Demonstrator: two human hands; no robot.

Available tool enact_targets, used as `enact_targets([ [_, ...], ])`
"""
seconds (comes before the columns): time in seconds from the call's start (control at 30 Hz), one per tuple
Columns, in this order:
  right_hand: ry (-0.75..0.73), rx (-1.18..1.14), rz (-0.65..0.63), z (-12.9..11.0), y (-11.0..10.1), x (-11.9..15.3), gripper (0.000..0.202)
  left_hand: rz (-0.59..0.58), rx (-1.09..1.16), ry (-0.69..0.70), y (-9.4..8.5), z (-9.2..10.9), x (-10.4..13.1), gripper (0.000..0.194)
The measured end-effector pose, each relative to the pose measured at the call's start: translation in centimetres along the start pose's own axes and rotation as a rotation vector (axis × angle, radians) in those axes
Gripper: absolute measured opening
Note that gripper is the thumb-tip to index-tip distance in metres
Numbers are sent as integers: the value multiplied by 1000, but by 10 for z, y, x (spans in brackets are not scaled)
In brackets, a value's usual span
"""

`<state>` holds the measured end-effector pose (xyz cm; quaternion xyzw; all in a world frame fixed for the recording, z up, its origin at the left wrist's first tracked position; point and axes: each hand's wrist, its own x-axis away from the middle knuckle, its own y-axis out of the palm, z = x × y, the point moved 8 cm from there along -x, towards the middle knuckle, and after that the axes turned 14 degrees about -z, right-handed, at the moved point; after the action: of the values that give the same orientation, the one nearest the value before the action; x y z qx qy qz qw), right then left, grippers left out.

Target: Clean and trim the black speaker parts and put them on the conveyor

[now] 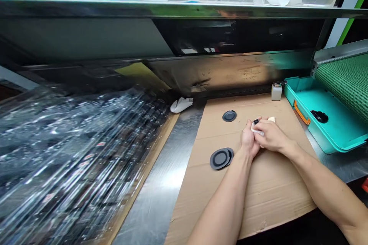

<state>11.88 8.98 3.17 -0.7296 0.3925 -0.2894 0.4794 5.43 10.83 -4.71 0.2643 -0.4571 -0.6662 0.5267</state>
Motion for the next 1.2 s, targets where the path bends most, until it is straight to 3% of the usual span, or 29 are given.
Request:
enact_targets([
  [0.1,100,27,-22,15,0,1,17,62,49,24,-9,11,2,42],
  [0.17,188,15,128,32,-13,5,20,88,122,62,-13,22,4,45],
  [0.27,174,-122,406,49,-33,12,24,100,242,72,-14,30,8,47],
  [0.33,179,-239,480,60,-35,12,25,83,284,67,-11,33,11,41],
  [0.43,216,-340,455,71,-30,6,25,98,314,61,-6,35,13,33],
  [0.63,178,-350,401,66,-27,2,32,132,330,1,1,31,16,47],
  [0.87,-52,-324,400,41,-34,6,26,112,189,-45,8,24,19,54],
  [1.0,-67,-253,368,37,-32,6,24,89,64,-74,9,17,18,56],
  [1.2,-27,-30,269,25,-21,1,22,73,-250,17,8,13,16,50],
])
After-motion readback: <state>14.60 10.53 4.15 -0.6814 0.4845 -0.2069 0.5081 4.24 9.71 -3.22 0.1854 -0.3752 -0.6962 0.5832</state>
